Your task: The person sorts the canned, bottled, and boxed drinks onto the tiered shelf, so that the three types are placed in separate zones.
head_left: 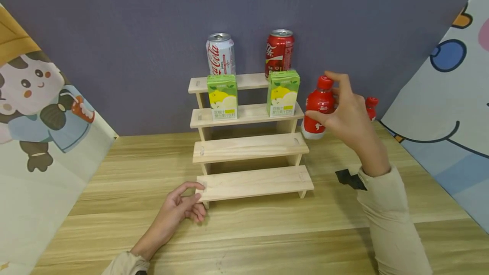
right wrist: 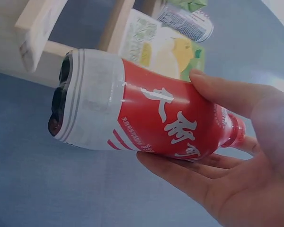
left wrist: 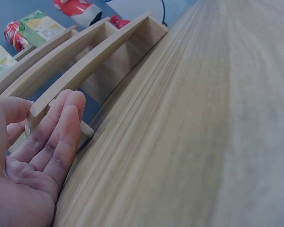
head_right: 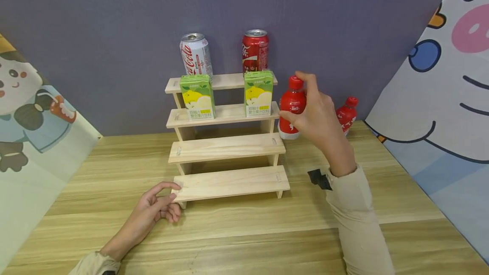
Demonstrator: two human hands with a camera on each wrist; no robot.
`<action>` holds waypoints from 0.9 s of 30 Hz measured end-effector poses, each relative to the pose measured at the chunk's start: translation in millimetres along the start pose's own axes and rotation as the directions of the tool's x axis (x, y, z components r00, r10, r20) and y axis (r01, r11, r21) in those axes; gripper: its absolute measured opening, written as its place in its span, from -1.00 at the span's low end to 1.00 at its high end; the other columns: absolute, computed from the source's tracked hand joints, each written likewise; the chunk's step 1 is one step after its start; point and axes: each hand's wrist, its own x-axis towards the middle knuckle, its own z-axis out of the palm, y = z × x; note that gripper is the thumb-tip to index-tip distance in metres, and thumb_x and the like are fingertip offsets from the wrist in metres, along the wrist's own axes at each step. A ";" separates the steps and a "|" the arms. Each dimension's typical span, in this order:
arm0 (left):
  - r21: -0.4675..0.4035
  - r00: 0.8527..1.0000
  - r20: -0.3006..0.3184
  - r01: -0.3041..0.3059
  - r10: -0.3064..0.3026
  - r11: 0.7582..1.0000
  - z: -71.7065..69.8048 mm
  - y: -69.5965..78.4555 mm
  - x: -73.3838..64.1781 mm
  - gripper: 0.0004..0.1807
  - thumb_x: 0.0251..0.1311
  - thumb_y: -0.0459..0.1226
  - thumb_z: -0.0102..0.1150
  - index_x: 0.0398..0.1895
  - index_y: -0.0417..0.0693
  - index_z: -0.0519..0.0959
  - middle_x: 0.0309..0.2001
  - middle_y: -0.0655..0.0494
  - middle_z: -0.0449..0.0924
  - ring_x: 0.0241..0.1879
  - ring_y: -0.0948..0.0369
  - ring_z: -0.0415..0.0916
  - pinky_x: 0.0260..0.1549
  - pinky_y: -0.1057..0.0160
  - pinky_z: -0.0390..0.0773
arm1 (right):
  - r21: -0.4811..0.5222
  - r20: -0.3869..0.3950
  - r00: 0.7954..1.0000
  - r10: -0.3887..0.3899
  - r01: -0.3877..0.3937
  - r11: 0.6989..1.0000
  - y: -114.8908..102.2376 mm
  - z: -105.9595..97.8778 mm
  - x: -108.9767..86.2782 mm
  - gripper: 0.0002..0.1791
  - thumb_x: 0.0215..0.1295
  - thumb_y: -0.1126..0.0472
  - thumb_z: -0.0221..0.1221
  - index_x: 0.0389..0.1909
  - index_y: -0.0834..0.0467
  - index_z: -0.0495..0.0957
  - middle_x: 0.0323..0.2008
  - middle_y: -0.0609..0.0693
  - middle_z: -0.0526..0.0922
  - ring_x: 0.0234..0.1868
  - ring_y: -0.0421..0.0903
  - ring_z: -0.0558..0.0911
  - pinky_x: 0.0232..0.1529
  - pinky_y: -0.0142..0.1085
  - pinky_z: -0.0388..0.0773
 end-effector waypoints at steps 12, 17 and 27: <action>-0.004 1.000 -0.002 -0.007 0.007 1.000 -1.3 -0.4 0.3 -0.61 0.51 -0.25 -0.01 0.24 -0.34 0.32 -0.42 -0.12 0.71 -0.46 0.09 0.68 -0.48 0.09 0.73 | 0.035 0.018 0.995 -0.103 0.102 0.994 -24.7 12.9 -4.0 0.06 0.04 0.32 0.50 0.50 -0.04 0.08 0.19 0.24 0.54 0.03 0.16 0.65 -0.24 0.01 0.71; -0.003 1.000 -0.005 -0.013 0.013 1.000 -0.7 -0.9 0.5 -0.61 0.51 -0.26 -0.01 0.23 -0.34 0.33 -0.42 -0.13 0.71 -0.47 0.08 0.69 -0.48 0.07 0.73 | 0.041 0.019 0.985 -0.171 0.171 0.984 -37.3 26.0 -6.0 0.02 0.04 0.28 0.51 0.46 -0.02 0.11 0.18 0.21 0.55 -0.03 0.08 0.66 -0.29 -0.11 0.71; 0.000 1.000 -0.013 -0.001 0.001 1.000 0.0 -0.6 0.7 -0.62 0.51 -0.25 0.00 0.23 -0.33 0.34 -0.43 -0.12 0.70 -0.48 0.06 0.68 -0.47 0.07 0.73 | 0.134 0.101 0.968 -0.230 0.216 0.967 -58.4 57.0 -8.1 -0.02 0.09 0.27 0.48 0.45 -0.06 0.11 0.21 0.12 0.51 0.00 0.03 0.64 -0.17 -0.10 0.72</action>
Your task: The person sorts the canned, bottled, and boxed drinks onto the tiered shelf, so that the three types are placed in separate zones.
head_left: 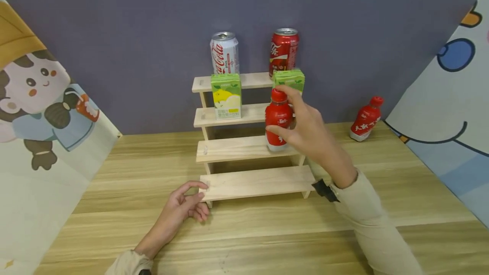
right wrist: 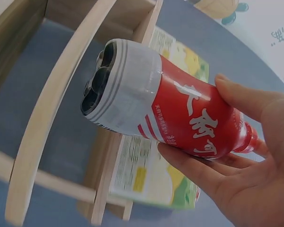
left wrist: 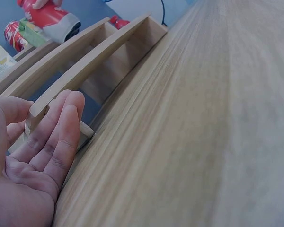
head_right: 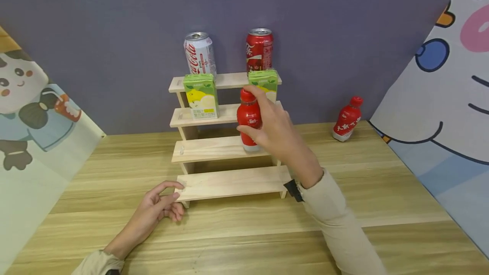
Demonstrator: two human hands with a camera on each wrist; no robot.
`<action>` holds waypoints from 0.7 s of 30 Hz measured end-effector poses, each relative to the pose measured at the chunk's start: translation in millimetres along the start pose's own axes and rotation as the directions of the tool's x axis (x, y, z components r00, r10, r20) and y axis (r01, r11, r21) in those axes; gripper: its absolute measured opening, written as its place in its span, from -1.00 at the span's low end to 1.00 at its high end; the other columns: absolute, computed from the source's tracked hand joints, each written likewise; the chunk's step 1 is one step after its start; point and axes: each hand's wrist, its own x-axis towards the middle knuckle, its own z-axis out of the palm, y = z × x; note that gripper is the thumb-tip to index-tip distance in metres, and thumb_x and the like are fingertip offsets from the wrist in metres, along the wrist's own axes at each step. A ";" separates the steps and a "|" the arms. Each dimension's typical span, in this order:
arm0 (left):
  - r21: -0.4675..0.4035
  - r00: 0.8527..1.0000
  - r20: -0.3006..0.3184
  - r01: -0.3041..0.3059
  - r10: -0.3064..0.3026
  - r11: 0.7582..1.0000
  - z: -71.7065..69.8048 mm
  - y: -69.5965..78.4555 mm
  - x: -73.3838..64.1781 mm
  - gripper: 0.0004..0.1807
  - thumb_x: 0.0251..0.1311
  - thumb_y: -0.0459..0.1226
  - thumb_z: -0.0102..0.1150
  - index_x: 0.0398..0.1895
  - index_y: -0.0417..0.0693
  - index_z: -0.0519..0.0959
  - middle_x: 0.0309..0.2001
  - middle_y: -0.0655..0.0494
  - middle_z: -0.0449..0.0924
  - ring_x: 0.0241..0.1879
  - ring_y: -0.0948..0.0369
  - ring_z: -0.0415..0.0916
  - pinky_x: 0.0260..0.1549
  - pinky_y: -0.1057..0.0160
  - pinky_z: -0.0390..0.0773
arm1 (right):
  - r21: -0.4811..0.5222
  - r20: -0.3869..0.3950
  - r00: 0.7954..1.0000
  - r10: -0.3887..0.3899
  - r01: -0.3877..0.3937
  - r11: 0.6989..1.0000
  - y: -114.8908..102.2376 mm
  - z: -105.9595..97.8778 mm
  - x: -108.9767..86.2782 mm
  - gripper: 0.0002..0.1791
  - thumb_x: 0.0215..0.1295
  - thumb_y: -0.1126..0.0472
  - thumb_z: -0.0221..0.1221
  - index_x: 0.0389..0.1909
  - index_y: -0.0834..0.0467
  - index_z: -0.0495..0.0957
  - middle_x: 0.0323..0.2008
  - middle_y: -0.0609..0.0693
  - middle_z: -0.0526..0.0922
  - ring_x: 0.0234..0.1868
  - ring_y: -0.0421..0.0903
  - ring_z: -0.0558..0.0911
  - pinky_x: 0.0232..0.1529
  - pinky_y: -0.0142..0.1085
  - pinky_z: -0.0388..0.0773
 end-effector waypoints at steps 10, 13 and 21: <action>-0.008 1.000 0.005 -0.001 0.001 1.000 0.4 -0.2 0.8 -0.62 0.50 -0.25 0.00 0.22 -0.33 0.34 -0.44 -0.12 0.70 -0.49 0.08 0.68 -0.48 0.08 0.73 | 0.060 0.064 0.996 -0.060 0.057 0.997 -16.9 24.4 11.9 -0.04 0.18 0.23 0.42 0.49 -0.04 0.06 0.20 0.10 0.51 0.08 0.00 0.59 -0.03 -0.11 0.70; -0.009 1.000 -0.002 0.010 -0.010 1.000 0.3 -0.3 0.7 -0.61 0.50 -0.24 0.01 0.22 -0.32 0.34 -0.44 -0.13 0.70 -0.49 0.08 0.67 -0.48 0.08 0.73 | 0.061 0.062 0.994 -0.091 0.087 0.994 -21.8 31.9 15.4 -0.04 0.18 0.22 0.42 0.50 -0.03 0.05 0.16 0.10 0.54 0.04 -0.01 0.60 -0.05 -0.13 0.70; -0.013 1.000 0.005 0.012 -0.012 1.000 -0.3 0.1 0.4 -0.61 0.50 -0.23 0.01 0.23 -0.32 0.34 -0.44 -0.11 0.70 -0.49 0.08 0.68 -0.48 0.09 0.73 | 0.076 0.042 0.989 -0.143 0.140 0.987 -31.9 51.4 24.2 -0.04 0.16 0.22 0.44 0.48 0.01 0.07 0.15 0.10 0.54 0.01 -0.04 0.60 -0.06 -0.18 0.69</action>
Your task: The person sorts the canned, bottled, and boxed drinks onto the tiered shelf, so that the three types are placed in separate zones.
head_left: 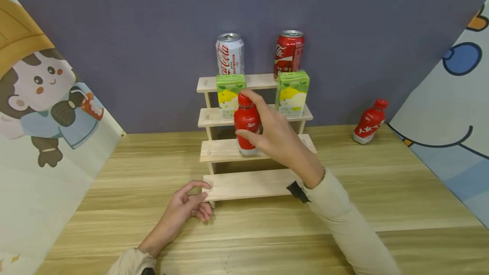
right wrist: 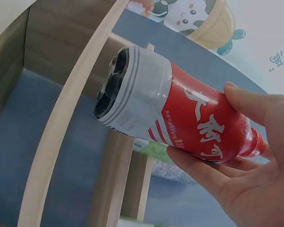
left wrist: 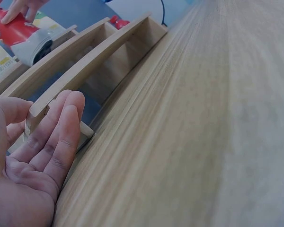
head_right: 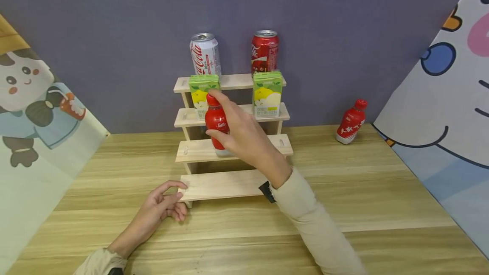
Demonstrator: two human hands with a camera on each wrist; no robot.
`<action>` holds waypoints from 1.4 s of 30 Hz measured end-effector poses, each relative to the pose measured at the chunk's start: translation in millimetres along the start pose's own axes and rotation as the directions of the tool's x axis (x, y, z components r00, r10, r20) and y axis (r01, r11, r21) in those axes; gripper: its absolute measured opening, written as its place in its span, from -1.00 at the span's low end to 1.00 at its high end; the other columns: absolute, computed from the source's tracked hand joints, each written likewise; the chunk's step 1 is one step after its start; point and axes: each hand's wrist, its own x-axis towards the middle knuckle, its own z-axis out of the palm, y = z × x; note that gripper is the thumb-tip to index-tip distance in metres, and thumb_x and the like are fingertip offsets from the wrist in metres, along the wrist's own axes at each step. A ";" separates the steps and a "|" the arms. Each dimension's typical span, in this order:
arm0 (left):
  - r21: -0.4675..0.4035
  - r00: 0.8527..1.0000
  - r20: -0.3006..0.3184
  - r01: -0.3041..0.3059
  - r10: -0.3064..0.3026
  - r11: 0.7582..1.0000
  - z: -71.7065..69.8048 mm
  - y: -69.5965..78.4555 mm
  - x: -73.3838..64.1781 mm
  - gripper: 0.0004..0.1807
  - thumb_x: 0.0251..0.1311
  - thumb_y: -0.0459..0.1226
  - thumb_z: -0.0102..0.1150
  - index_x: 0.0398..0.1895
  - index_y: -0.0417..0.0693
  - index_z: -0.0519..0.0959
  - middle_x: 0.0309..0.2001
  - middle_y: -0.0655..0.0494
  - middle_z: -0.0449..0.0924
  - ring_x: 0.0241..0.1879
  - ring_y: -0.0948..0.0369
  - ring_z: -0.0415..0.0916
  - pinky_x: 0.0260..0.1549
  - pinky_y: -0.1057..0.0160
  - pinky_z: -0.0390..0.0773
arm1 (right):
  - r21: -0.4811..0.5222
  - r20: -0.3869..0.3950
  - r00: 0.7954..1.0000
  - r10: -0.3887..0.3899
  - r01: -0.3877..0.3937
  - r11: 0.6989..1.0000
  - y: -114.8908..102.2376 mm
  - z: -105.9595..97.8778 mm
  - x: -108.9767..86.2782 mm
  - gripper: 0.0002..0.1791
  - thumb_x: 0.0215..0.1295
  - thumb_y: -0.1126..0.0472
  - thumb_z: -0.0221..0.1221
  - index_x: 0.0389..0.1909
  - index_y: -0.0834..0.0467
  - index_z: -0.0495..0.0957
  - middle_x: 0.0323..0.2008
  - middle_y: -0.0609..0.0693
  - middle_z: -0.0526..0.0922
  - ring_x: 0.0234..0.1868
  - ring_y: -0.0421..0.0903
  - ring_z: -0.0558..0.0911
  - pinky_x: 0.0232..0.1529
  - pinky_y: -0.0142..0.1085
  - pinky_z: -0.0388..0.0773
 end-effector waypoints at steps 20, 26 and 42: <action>0.000 1.000 -0.020 0.023 -0.023 1.000 1.9 0.0 1.7 -0.60 0.48 -0.20 0.05 0.22 -0.28 0.36 -0.44 -0.17 0.69 -0.49 0.05 0.67 -0.48 0.09 0.73 | 0.024 -0.019 1.000 -0.013 0.013 1.000 0.1 29.2 8.0 -0.05 0.18 0.17 0.44 0.48 0.01 0.07 0.17 0.13 0.54 0.05 -0.04 0.61 0.00 -0.22 0.67; 0.001 1.000 -0.020 0.021 -0.021 1.000 1.2 0.1 1.6 -0.60 0.48 -0.20 0.05 0.22 -0.28 0.36 -0.44 -0.16 0.69 -0.49 0.05 0.67 -0.48 0.08 0.73 | 0.015 -0.025 1.000 -0.002 0.002 1.000 0.1 32.4 7.3 -0.01 0.19 0.16 0.43 0.52 0.01 0.02 0.23 0.13 0.50 0.11 -0.03 0.59 0.03 -0.19 0.67; 0.008 1.000 -0.018 0.016 -0.016 1.000 0.4 -1.0 3.8 -0.60 0.49 -0.21 0.04 0.22 -0.30 0.36 -0.44 -0.16 0.69 -0.49 0.05 0.67 -0.48 0.09 0.73 | -0.025 -0.014 0.999 0.042 -0.043 0.999 3.1 35.5 0.1 0.10 0.23 0.11 0.39 0.59 -0.08 -0.17 0.30 0.15 0.43 0.11 -0.01 0.60 0.03 -0.15 0.67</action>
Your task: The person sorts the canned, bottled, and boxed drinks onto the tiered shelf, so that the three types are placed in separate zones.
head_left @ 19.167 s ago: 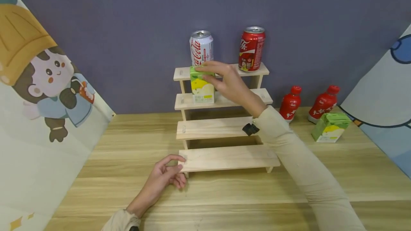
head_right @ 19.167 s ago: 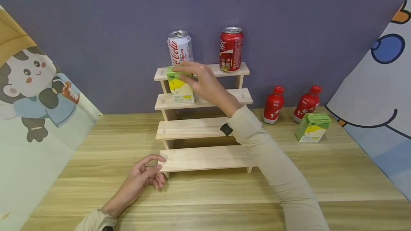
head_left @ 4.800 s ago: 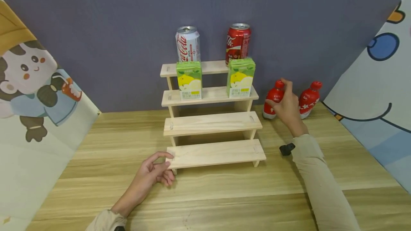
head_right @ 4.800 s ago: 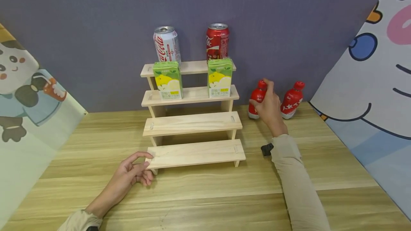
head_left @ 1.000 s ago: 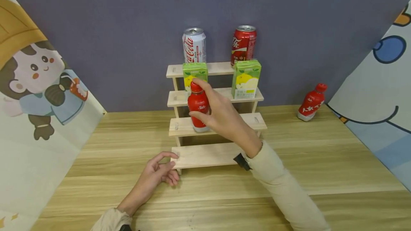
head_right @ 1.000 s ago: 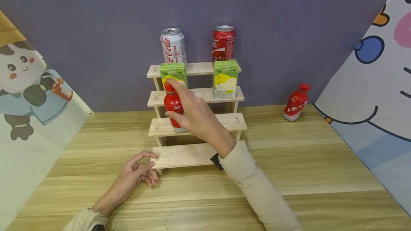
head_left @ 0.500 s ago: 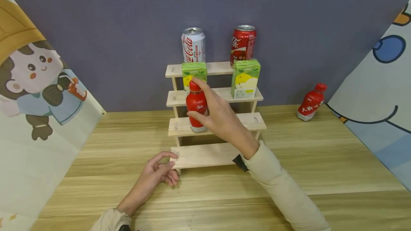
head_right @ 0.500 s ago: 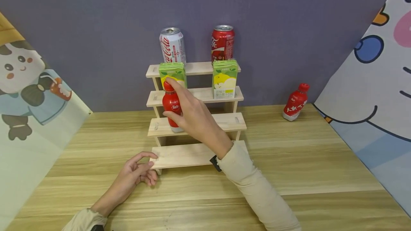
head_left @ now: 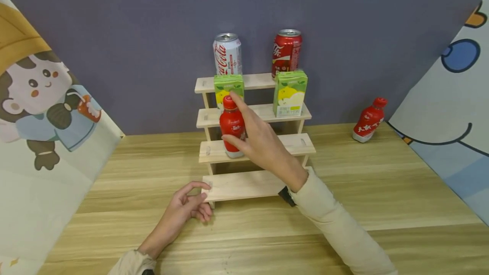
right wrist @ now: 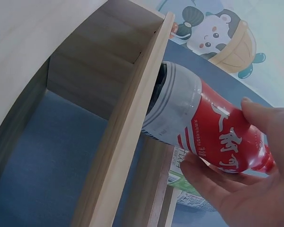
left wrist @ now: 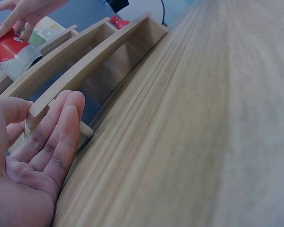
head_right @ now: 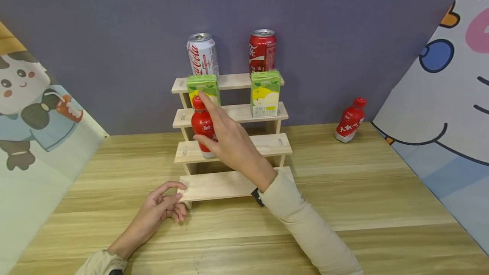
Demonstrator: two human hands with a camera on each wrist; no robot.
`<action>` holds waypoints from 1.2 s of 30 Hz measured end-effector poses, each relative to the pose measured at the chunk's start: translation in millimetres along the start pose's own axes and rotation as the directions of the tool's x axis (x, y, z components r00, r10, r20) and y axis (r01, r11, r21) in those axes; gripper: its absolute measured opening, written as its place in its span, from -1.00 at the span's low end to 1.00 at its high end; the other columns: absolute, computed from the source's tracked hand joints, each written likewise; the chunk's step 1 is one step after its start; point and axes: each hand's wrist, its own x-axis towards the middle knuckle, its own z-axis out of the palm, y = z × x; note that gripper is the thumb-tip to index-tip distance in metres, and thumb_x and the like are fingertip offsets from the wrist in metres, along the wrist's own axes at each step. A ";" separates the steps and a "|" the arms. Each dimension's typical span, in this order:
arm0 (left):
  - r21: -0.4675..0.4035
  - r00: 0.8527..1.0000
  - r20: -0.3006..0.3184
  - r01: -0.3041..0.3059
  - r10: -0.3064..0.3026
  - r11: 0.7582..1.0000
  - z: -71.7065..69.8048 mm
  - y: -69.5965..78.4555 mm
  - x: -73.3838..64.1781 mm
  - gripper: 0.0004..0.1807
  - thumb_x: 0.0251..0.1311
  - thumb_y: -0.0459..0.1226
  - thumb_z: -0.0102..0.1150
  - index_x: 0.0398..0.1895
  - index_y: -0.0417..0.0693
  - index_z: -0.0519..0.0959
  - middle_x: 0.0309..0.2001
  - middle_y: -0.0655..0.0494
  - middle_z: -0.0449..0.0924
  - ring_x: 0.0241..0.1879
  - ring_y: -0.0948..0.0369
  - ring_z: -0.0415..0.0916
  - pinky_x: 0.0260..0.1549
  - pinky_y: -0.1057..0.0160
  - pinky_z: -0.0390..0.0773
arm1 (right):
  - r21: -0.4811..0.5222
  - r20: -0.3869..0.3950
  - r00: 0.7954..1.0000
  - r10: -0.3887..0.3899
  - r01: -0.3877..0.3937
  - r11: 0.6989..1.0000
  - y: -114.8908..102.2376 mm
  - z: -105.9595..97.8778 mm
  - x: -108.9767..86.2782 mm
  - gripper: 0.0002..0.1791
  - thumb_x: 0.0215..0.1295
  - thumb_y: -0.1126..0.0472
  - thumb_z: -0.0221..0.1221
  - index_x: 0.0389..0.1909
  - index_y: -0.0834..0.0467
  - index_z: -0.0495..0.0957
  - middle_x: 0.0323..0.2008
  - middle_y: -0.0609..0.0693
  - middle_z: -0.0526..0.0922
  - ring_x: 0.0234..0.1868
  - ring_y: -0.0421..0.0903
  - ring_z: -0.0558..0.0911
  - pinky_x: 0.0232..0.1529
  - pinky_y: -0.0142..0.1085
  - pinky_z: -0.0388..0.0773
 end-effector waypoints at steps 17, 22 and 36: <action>-0.012 1.000 0.018 -0.001 0.001 1.000 -1.8 -2.5 1.0 -0.59 0.50 -0.21 0.02 0.23 -0.31 0.34 -0.43 -0.15 0.70 -0.46 0.08 0.68 -0.47 0.11 0.73 | -0.113 0.021 1.000 -0.002 0.005 0.994 5.1 -11.7 -20.8 0.07 0.30 0.08 0.34 0.61 -0.10 -0.19 0.52 -0.02 0.18 0.36 -0.01 0.42 0.18 -0.08 0.58; -0.013 1.000 0.019 -0.001 0.001 1.000 -2.0 -2.6 1.6 -0.60 0.50 -0.21 0.02 0.23 -0.31 0.34 -0.42 -0.15 0.70 -0.46 0.08 0.68 -0.46 0.10 0.73 | -0.156 -0.025 0.998 -0.055 0.051 0.986 9.1 -18.0 -29.0 -0.07 0.27 0.11 0.36 0.56 0.04 0.06 0.44 0.01 0.34 0.29 0.01 0.51 0.18 -0.06 0.58; -0.003 1.000 0.007 0.007 -0.007 1.000 -1.3 -2.0 1.5 -0.60 0.50 -0.20 0.03 0.22 -0.29 0.35 -0.43 -0.16 0.70 -0.46 0.07 0.68 -0.46 0.09 0.73 | -0.251 -0.096 0.990 -0.098 0.071 0.965 22.2 -47.3 -52.3 -0.31 0.25 0.15 0.38 0.35 0.20 0.36 0.14 0.16 0.60 0.02 0.05 0.64 -0.01 -0.04 0.66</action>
